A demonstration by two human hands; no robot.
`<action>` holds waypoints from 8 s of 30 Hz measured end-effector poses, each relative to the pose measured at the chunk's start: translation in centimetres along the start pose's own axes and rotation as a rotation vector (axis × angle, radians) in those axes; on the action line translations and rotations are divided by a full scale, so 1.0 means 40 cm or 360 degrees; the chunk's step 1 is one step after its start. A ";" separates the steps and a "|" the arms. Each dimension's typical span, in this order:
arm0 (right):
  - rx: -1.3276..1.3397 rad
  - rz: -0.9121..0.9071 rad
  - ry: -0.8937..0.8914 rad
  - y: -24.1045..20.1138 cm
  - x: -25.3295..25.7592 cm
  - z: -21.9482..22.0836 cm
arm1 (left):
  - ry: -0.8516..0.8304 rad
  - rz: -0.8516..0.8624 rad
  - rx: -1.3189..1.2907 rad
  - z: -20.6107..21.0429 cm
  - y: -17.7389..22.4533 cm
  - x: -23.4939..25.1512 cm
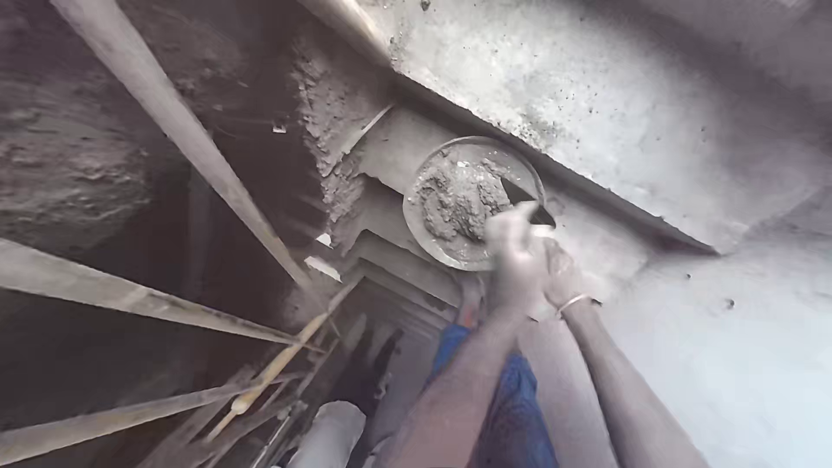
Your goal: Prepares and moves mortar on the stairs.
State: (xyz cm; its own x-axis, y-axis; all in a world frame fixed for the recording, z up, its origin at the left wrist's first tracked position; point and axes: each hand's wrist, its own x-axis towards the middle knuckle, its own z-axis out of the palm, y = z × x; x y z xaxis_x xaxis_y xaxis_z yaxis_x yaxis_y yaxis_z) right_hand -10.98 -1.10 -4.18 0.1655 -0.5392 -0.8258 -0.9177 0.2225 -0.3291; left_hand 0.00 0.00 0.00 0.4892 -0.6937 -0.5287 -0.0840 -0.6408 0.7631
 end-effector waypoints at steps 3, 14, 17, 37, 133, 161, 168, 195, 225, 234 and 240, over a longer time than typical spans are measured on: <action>-0.0552 -0.0152 -0.0021 -0.048 0.120 -0.123 | 0.0812 -0.0534 -0.0036 -0.163 -0.312 0.046; -0.1332 -0.0676 -0.0278 -0.363 0.462 -0.188 | 0.0686 -0.0859 -0.0624 -0.271 -0.619 0.247; -0.1363 -0.0640 -0.0296 -0.362 0.449 -0.174 | 0.0577 -0.0562 -0.0292 -0.325 -0.590 0.346; -0.0234 0.0271 -0.0249 -0.120 0.159 0.073 | 0.0299 -0.0349 0.0196 -0.375 -0.481 0.457; 0.1781 -0.0027 -0.0195 -0.183 -0.014 0.486 | 0.0118 -0.0790 -0.0430 -0.386 -0.599 0.266; -0.0088 0.0091 -0.0457 -0.094 0.162 0.086 | 0.0127 -0.0839 -0.0027 -0.378 -0.594 0.267; 0.0917 0.0522 -0.0085 0.053 -0.007 0.127 | 0.0145 -0.0860 -0.0097 -0.371 -0.599 0.267; 0.1153 -0.0046 -0.0497 -0.044 0.058 0.357 | 0.0297 -0.0893 -0.1140 -0.298 -0.675 0.111; -0.0612 -0.0277 -0.0232 -0.135 0.243 -0.118 | 0.0396 -0.0384 -0.0311 -0.404 -0.611 0.393; -0.0923 -0.0646 -0.0636 -0.303 0.429 -0.055 | 0.0332 -0.0199 -0.0044 -0.423 -0.530 0.403; -0.1278 -0.0158 -0.0702 -0.184 0.161 0.078 | 0.0337 -0.0325 -0.0130 -0.429 -0.508 0.391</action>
State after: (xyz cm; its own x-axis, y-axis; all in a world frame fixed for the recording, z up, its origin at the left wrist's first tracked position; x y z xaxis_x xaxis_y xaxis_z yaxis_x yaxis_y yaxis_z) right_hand -2.03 -3.70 -8.51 0.2280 -0.1305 -0.9649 -0.8400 -0.5275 -0.1271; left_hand 24.24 7.82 -17.40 0.6597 -0.4635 -0.5916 0.1006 -0.7256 0.6807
